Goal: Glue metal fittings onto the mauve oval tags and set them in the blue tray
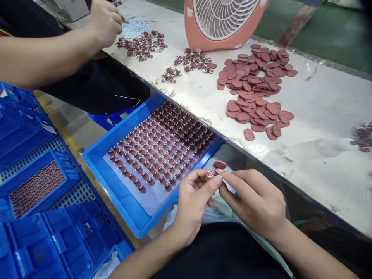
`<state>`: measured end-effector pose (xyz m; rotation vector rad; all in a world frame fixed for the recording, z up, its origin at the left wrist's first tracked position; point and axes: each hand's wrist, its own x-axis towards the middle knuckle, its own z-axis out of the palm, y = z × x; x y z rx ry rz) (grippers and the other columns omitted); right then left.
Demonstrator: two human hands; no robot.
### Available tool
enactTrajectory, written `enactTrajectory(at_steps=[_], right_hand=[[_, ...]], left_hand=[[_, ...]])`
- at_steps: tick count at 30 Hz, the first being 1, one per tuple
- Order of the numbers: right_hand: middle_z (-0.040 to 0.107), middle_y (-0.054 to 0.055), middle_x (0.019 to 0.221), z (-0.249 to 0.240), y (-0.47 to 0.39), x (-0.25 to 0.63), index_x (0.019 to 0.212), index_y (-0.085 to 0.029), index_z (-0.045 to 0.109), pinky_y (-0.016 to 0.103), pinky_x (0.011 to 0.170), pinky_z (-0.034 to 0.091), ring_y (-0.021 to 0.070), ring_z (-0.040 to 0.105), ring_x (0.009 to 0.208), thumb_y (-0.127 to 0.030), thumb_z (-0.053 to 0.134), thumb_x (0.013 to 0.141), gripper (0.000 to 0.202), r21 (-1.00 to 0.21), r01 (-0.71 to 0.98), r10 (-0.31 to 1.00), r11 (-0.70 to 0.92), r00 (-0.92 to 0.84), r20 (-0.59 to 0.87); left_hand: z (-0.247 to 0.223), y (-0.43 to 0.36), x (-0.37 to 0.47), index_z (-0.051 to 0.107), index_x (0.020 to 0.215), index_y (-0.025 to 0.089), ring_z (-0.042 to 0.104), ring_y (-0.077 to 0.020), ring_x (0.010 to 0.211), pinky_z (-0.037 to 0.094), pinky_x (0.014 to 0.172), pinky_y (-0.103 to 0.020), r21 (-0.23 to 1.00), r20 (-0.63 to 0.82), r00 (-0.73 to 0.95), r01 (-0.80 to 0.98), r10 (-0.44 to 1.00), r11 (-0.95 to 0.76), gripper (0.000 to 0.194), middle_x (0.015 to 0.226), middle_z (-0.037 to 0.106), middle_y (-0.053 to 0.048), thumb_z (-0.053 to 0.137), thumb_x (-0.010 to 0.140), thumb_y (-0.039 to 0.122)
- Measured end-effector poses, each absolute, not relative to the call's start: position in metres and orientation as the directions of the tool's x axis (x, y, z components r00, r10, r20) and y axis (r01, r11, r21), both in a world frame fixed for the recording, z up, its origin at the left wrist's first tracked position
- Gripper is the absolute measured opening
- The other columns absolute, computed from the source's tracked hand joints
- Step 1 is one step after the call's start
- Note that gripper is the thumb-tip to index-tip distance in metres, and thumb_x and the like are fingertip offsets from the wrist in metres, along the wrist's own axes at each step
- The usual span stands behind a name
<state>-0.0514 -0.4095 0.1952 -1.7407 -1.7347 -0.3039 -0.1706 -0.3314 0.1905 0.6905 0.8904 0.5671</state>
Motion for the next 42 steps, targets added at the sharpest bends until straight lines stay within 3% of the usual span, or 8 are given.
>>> enactTrajectory(at_steps=[3, 6, 8, 14, 18, 24, 35, 42], right_hand=[[0.068, 0.004, 0.075, 0.205, -0.414, -0.056, 0.113, -0.010, 0.066, 0.028, 0.058, 0.048, 0.0145, 0.058, 0.061, -0.010, 0.073, 0.086, 0.028, -0.260, 0.953, 0.807, 0.156, 0.029, 0.590], [0.068, 0.005, 0.072, 0.214, -0.427, -0.056, 0.106, -0.006, 0.068, 0.028, 0.056, 0.048, 0.0137, 0.057, 0.059, -0.007, 0.074, 0.083, 0.024, -0.278, 0.933, 0.818, 0.230, -0.031, 0.575], [0.069, 0.005, 0.073, 0.214, -0.436, -0.052, 0.103, -0.007, 0.069, 0.027, 0.057, 0.049, 0.0137, 0.060, 0.060, -0.005, 0.072, 0.084, 0.019, -0.297, 0.928, 0.834, 0.223, -0.024, 0.551], [0.070, 0.004, 0.076, 0.197, -0.448, -0.041, 0.105, -0.011, 0.069, 0.027, 0.057, 0.052, 0.0137, 0.063, 0.060, -0.003, 0.074, 0.081, 0.026, -0.296, 0.942, 0.835, 0.161, 0.030, 0.550], [0.070, 0.004, 0.076, 0.194, -0.451, -0.039, 0.106, -0.010, 0.068, 0.028, 0.058, 0.052, 0.0138, 0.062, 0.061, -0.002, 0.075, 0.081, 0.027, -0.290, 0.948, 0.836, 0.132, 0.051, 0.546], [0.069, 0.006, 0.077, 0.193, -0.455, -0.039, 0.105, -0.007, 0.067, 0.028, 0.060, 0.051, 0.0142, 0.061, 0.064, 0.001, 0.076, 0.079, 0.029, -0.291, 0.948, 0.830, 0.131, 0.056, 0.555], [0.069, 0.008, 0.078, 0.189, -0.459, -0.039, 0.104, -0.004, 0.068, 0.029, 0.062, 0.051, 0.0146, 0.061, 0.065, 0.004, 0.077, 0.076, 0.030, -0.297, 0.947, 0.822, 0.120, 0.073, 0.565], [0.069, 0.005, 0.075, 0.185, -0.463, -0.036, 0.106, -0.007, 0.069, 0.028, 0.060, 0.051, 0.0132, 0.060, 0.063, 0.000, 0.078, 0.078, 0.030, -0.278, 0.957, 0.812, 0.081, 0.098, 0.575]], left_hand=[[0.185, -0.321, -0.189, 0.066, 0.083, 0.019, 0.049, -0.0067, 0.055, 0.039, 0.043, -0.017, 0.803, -0.499, 0.421, -0.103, 0.757, 0.587, 0.027, 0.075, 0.061, 0.004, 0.083, 0.071, 0.037], [0.167, -0.302, -0.234, 0.066, 0.090, 0.020, 0.060, -0.0125, 0.067, 0.045, 0.050, -0.020, 0.907, -0.414, 0.227, 0.191, 0.882, 0.376, 0.029, 0.085, 0.068, -0.001, 0.078, 0.075, 0.042], [0.151, -0.289, -0.273, 0.066, 0.099, 0.021, 0.068, -0.0185, 0.082, 0.051, 0.060, -0.025, 0.796, -0.315, 0.141, 0.577, 0.939, 0.180, 0.034, 0.097, 0.073, -0.005, 0.068, 0.081, 0.049], [0.109, -0.267, -0.342, 0.074, 0.097, 0.023, 0.069, -0.0257, 0.082, 0.051, 0.072, -0.034, 0.477, -0.310, 0.108, 0.877, 0.944, 0.056, 0.027, 0.086, 0.075, -0.004, 0.064, 0.082, 0.043], [0.094, -0.263, -0.340, 0.077, 0.097, 0.026, 0.069, -0.0273, 0.092, 0.049, 0.075, -0.034, 0.329, -0.350, 0.233, 0.938, 0.907, -0.114, 0.026, 0.100, 0.077, -0.005, 0.057, 0.087, 0.039], [0.079, -0.259, -0.337, 0.074, 0.111, 0.022, 0.069, -0.0285, 0.098, 0.051, 0.076, -0.035, 0.208, -0.386, 0.302, 0.949, 0.872, -0.236, 0.034, 0.109, 0.075, -0.009, 0.050, 0.092, 0.037], [0.069, -0.259, -0.337, 0.071, 0.118, 0.020, 0.066, -0.0319, 0.110, 0.051, 0.084, -0.039, 0.146, -0.416, 0.329, 0.944, 0.848, -0.295, 0.039, 0.119, 0.073, -0.011, 0.044, 0.096, 0.037], [0.067, -0.257, -0.335, 0.071, 0.119, 0.023, 0.067, -0.0306, 0.109, 0.051, 0.081, -0.037, 0.107, -0.427, 0.303, 0.953, 0.852, -0.285, 0.038, 0.117, 0.074, -0.010, 0.045, 0.095, 0.038]])
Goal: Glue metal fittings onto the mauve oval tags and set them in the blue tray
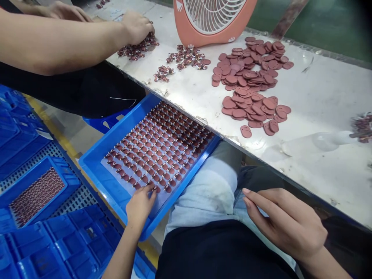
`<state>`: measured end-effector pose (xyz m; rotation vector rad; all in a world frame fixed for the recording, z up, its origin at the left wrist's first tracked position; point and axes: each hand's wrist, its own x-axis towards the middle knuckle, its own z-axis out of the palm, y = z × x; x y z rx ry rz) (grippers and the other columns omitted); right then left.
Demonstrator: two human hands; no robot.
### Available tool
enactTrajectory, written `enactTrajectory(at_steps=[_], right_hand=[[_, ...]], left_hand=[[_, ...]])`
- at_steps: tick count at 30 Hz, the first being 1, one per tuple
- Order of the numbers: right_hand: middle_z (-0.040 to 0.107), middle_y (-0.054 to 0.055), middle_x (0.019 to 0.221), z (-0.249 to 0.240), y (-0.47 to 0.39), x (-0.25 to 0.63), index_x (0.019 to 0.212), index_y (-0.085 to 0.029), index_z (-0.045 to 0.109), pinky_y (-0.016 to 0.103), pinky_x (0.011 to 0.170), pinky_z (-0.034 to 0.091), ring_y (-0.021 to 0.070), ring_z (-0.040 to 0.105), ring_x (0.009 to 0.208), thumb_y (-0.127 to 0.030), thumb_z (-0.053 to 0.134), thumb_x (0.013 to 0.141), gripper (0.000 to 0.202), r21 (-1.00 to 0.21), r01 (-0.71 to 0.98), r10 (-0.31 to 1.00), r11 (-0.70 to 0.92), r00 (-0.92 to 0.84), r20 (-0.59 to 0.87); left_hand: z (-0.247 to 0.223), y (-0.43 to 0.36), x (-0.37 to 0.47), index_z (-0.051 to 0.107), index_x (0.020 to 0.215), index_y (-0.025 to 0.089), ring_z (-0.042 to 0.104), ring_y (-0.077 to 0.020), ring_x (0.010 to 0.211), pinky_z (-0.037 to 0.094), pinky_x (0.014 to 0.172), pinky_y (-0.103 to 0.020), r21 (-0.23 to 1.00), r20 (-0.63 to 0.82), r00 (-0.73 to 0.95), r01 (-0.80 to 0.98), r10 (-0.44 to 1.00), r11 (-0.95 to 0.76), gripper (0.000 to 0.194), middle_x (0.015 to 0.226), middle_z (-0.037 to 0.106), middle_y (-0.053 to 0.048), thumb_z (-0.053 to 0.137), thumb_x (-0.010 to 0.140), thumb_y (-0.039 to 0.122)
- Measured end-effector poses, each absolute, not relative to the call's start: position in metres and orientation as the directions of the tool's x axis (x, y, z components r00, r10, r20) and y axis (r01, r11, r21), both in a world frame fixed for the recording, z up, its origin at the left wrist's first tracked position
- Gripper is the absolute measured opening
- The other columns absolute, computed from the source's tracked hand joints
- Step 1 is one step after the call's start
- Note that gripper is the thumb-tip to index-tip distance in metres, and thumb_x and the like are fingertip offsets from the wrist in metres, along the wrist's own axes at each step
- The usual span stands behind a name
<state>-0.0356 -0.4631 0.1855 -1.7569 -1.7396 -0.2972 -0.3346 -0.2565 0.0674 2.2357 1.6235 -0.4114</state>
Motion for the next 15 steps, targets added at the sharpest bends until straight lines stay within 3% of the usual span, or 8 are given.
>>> enactTrajectory(at_steps=[6, 7, 9, 11, 12, 15], right_hand=[[0.069, 0.001, 0.079, 0.190, -0.474, -0.015, 0.110, -0.021, 0.072, 0.027, 0.060, 0.053, 0.0139, 0.063, 0.063, -0.003, 0.078, 0.076, 0.039, -0.296, 0.948, 0.705, -0.116, 0.288, 0.647], [0.069, 0.001, 0.080, 0.190, -0.475, -0.008, 0.111, -0.023, 0.071, 0.029, 0.062, 0.053, 0.0151, 0.064, 0.065, -0.004, 0.078, 0.077, 0.039, -0.308, 0.933, 0.650, -0.188, 0.353, 0.673], [0.067, 0.003, 0.086, 0.189, -0.476, 0.008, 0.118, -0.026, 0.068, 0.034, 0.066, 0.054, 0.0186, 0.063, 0.070, -0.009, 0.074, 0.082, 0.040, -0.370, 0.866, 0.500, -0.336, 0.497, 0.710], [0.065, 0.008, 0.100, 0.186, -0.473, 0.027, 0.133, -0.025, 0.058, 0.038, 0.068, 0.055, 0.0231, 0.063, 0.081, -0.022, 0.071, 0.087, 0.048, -0.467, 0.770, 0.381, -0.435, 0.627, 0.680], [0.063, 0.011, 0.109, 0.184, -0.470, 0.036, 0.139, -0.023, 0.052, 0.041, 0.070, 0.056, 0.0258, 0.063, 0.088, -0.031, 0.071, 0.088, 0.055, -0.513, 0.721, 0.360, -0.466, 0.684, 0.635], [0.058, 0.019, 0.127, 0.179, -0.458, 0.057, 0.142, -0.017, 0.049, 0.054, 0.083, 0.054, 0.0358, 0.059, 0.106, -0.049, 0.076, 0.080, 0.075, -0.597, 0.614, 0.402, -0.516, 0.790, 0.463]], left_hand=[[0.088, -0.255, -0.329, 0.071, 0.115, 0.024, 0.071, -0.0276, 0.092, 0.051, 0.069, -0.035, 0.126, -0.365, 0.311, 0.950, 0.878, -0.284, 0.038, 0.111, 0.075, -0.009, 0.050, 0.093, 0.047], [0.095, -0.255, -0.321, 0.070, 0.115, 0.023, 0.071, -0.0261, 0.088, 0.050, 0.068, -0.034, 0.155, -0.290, 0.336, 0.940, 0.896, -0.303, 0.039, 0.110, 0.075, -0.009, 0.050, 0.094, 0.048], [0.112, -0.257, -0.295, 0.070, 0.115, 0.023, 0.070, -0.0239, 0.083, 0.051, 0.071, -0.034, 0.278, 0.051, 0.456, 0.848, 0.889, -0.451, 0.034, 0.104, 0.075, -0.009, 0.056, 0.093, 0.045], [0.131, -0.261, -0.254, 0.071, 0.112, 0.022, 0.069, -0.0232, 0.084, 0.051, 0.083, -0.036, 0.369, 0.448, 0.555, 0.599, 0.701, -0.710, 0.027, 0.098, 0.075, -0.008, 0.069, 0.087, 0.033], [0.141, -0.263, -0.228, 0.071, 0.112, 0.022, 0.069, -0.0232, 0.087, 0.051, 0.087, -0.037, 0.379, 0.573, 0.575, 0.445, 0.584, -0.811, 0.028, 0.101, 0.075, -0.008, 0.073, 0.084, 0.027], [0.162, -0.270, -0.150, 0.067, 0.121, 0.019, 0.065, -0.0266, 0.107, 0.046, 0.098, -0.040, 0.325, 0.651, 0.672, 0.174, 0.354, -0.929, 0.037, 0.115, 0.074, -0.012, 0.073, 0.085, 0.027]])
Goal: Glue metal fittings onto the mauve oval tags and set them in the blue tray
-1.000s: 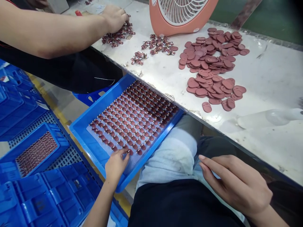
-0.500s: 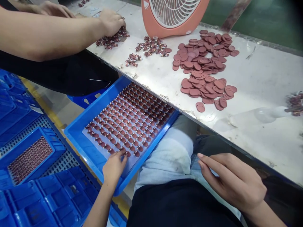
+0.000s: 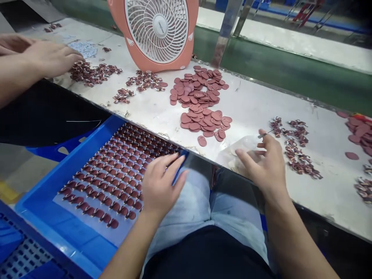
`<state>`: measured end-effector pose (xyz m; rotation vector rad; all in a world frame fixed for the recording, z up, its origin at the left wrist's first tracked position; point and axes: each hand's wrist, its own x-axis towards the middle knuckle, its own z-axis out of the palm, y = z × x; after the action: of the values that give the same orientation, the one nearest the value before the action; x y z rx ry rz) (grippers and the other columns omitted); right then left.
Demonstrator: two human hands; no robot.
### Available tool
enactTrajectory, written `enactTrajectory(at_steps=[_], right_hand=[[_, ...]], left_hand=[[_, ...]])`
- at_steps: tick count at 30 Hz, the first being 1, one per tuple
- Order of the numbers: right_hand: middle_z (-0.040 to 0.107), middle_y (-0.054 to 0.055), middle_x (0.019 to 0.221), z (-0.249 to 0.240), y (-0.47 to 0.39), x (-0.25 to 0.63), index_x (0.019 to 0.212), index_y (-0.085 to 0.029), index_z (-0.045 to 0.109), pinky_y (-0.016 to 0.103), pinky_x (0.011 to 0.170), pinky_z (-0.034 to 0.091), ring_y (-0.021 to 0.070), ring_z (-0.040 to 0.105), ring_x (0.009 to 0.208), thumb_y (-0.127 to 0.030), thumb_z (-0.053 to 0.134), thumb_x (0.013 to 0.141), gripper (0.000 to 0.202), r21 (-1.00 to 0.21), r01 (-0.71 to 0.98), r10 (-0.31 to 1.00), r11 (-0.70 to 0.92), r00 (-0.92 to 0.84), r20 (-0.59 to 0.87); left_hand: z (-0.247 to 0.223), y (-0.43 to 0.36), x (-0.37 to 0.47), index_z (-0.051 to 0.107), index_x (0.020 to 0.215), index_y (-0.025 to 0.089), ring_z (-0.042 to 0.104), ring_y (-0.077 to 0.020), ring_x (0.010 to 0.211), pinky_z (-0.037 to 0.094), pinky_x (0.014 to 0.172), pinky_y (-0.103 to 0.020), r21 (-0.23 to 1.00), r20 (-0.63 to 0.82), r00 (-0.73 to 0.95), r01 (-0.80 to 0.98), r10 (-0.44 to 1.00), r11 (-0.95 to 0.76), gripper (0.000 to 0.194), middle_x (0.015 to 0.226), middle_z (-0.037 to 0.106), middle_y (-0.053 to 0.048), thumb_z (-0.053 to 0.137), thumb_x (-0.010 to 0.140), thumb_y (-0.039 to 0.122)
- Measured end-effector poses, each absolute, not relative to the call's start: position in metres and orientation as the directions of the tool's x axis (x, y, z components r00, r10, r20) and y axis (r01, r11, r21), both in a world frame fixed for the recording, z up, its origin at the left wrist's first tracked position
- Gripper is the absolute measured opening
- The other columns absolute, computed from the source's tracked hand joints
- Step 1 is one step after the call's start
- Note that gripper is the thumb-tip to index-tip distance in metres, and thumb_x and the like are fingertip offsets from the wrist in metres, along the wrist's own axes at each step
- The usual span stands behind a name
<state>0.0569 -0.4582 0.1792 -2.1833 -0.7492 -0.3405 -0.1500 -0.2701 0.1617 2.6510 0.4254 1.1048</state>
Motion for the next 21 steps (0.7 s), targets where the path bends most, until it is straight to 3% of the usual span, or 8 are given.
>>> enactTrajectory(at_steps=[2, 4, 8, 10, 14, 17, 21], right_hand=[[0.063, 0.018, 0.121, 0.178, -0.451, 0.063, 0.130, -0.016, 0.060, 0.061, 0.093, 0.046, 0.0394, 0.056, 0.111, -0.052, 0.078, 0.076, 0.067, -0.638, 0.570, 0.434, -0.518, 0.818, 0.378], [0.068, 0.014, 0.109, 0.178, -0.448, 0.062, 0.116, -0.019, 0.067, 0.059, 0.095, 0.043, 0.0379, 0.056, 0.108, -0.051, 0.076, 0.077, 0.051, -0.697, 0.522, 0.441, -0.492, 0.840, 0.317], [0.068, 0.008, 0.102, 0.183, -0.452, 0.045, 0.105, -0.024, 0.064, 0.047, 0.088, 0.047, 0.0287, 0.061, 0.093, -0.051, 0.070, 0.083, 0.035, -0.867, 0.376, 0.412, -0.327, 0.883, 0.227], [0.066, 0.005, 0.093, 0.186, -0.457, 0.031, 0.098, -0.025, 0.060, 0.040, 0.075, 0.050, 0.0240, 0.062, 0.081, -0.053, 0.068, 0.084, 0.033, -0.945, 0.254, 0.447, -0.208, 0.884, 0.139], [0.060, 0.001, 0.069, 0.194, -0.460, 0.003, 0.088, -0.023, 0.057, 0.029, 0.048, 0.042, 0.0159, 0.051, 0.053, -0.052, 0.074, 0.080, 0.035, -0.987, -0.104, 0.681, -0.122, 0.715, -0.160], [0.057, -0.001, 0.062, 0.203, -0.458, -0.014, 0.087, -0.022, 0.055, 0.025, 0.044, 0.037, 0.0130, 0.047, 0.049, -0.050, 0.080, 0.073, 0.041, -0.937, -0.325, 0.775, -0.125, 0.558, -0.297], [0.057, -0.003, 0.064, 0.210, -0.453, -0.033, 0.094, -0.024, 0.047, 0.021, 0.046, 0.036, 0.0096, 0.043, 0.050, -0.047, 0.077, 0.077, 0.041, -0.884, -0.466, 0.744, -0.048, 0.573, -0.342]], left_hand=[[0.166, -0.271, -0.110, 0.062, 0.132, 0.016, 0.059, -0.0308, 0.121, 0.041, 0.103, -0.043, 0.270, 0.599, 0.761, 0.104, 0.251, -0.957, 0.053, 0.130, 0.069, -0.014, 0.070, 0.087, 0.042], [0.162, -0.268, -0.087, 0.058, 0.136, 0.016, 0.058, -0.0312, 0.123, 0.036, 0.106, -0.045, 0.250, 0.570, 0.805, 0.023, 0.166, -0.968, 0.059, 0.135, 0.067, -0.013, 0.069, 0.087, 0.047], [0.153, -0.270, -0.086, 0.071, 0.110, 0.025, 0.068, -0.0203, 0.097, 0.038, 0.097, -0.039, 0.304, 0.704, 0.700, -0.146, 0.119, -0.942, 0.022, 0.107, 0.079, -0.001, 0.072, 0.088, 0.021], [0.155, -0.279, -0.095, 0.072, 0.098, 0.026, 0.068, -0.0155, 0.087, 0.043, 0.090, -0.035, 0.417, 0.742, 0.647, -0.244, 0.173, -0.876, 0.018, 0.094, 0.080, 0.002, 0.070, 0.087, 0.012], [0.169, -0.305, -0.112, 0.073, 0.093, 0.024, 0.065, -0.0150, 0.084, 0.050, 0.078, -0.031, 0.693, 0.699, 0.626, -0.472, 0.346, -0.545, 0.012, 0.090, 0.074, -0.001, 0.075, 0.084, 0.016], [0.175, -0.320, -0.118, 0.075, 0.093, 0.024, 0.065, -0.0148, 0.082, 0.053, 0.075, -0.030, 0.733, 0.673, 0.636, -0.508, 0.377, -0.452, 0.009, 0.089, 0.070, -0.002, 0.075, 0.084, 0.020], [0.171, -0.337, -0.121, 0.074, 0.111, 0.024, 0.070, -0.0171, 0.089, 0.055, 0.080, -0.031, 0.809, 0.582, 0.644, -0.519, 0.497, -0.276, 0.037, 0.100, 0.076, -0.005, 0.083, 0.075, 0.026]])
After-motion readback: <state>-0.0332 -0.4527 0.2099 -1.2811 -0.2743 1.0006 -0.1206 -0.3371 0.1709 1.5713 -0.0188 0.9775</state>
